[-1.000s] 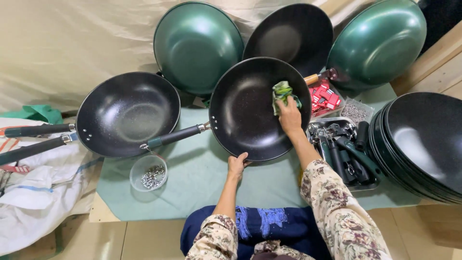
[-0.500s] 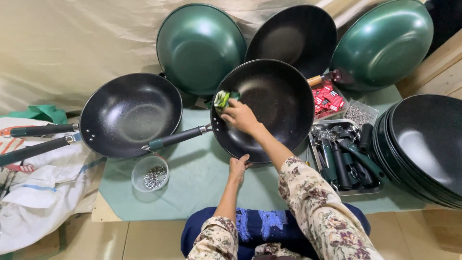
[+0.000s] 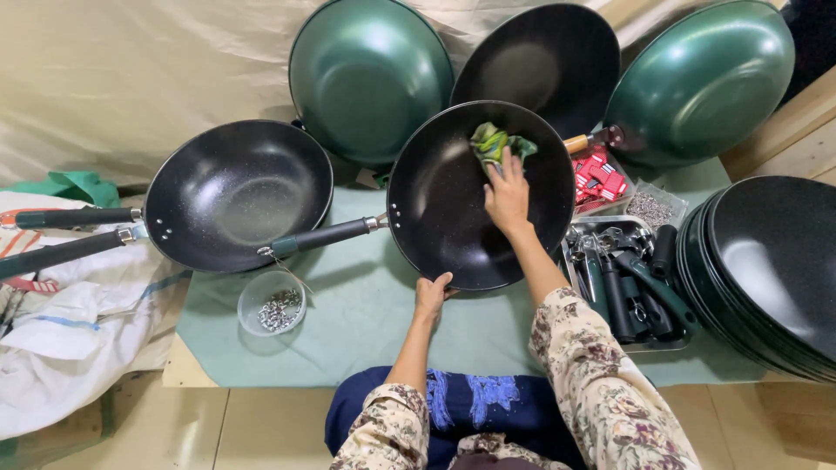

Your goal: Assembling handles onto pans by wiping them clean and then fastening screws with a screwdriver.

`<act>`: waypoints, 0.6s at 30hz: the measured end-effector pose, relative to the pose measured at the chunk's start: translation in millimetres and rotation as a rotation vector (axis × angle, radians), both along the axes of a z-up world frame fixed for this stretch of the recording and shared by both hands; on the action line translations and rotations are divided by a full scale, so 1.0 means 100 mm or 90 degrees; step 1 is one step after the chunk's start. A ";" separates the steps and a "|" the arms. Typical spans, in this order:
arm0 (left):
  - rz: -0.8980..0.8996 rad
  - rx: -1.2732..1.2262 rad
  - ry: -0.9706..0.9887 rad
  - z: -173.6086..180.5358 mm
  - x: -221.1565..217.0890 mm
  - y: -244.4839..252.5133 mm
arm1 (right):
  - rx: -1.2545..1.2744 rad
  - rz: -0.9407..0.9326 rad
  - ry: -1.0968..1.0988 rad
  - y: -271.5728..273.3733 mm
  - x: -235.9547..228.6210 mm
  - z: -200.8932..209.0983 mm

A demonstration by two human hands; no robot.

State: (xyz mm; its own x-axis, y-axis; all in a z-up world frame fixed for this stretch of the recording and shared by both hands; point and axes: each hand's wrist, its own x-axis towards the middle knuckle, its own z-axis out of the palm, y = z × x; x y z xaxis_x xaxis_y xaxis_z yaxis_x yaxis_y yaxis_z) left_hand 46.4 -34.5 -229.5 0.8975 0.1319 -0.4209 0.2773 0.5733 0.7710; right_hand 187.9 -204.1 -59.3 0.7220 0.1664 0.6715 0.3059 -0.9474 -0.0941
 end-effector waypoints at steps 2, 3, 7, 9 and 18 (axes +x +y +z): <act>0.001 -0.001 0.001 -0.07 0.05 -0.01 | -0.020 0.042 0.107 0.22 -0.15 -0.10; 0.001 -0.002 0.002 -0.11 0.06 -0.02 | -0.040 0.083 0.213 0.33 -0.22 -0.16; 0.010 -0.006 -0.001 -0.23 0.13 -0.06 | -0.130 0.178 0.284 0.58 -0.64 -0.65; 0.012 0.000 -0.001 -0.10 0.08 -0.05 | -0.101 0.213 0.282 0.51 -0.79 -0.99; -0.004 0.010 -0.014 -0.21 0.05 -0.03 | -0.060 -0.043 0.284 -0.38 -0.45 -0.53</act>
State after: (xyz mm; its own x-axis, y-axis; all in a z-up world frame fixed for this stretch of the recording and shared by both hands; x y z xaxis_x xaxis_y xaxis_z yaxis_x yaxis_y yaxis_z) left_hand 51.6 -37.7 -250.9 0.9071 0.1329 -0.3995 0.2639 0.5599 0.7854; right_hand 143.3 -242.5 -112.7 0.9486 0.1538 0.2765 0.1917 -0.9746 -0.1156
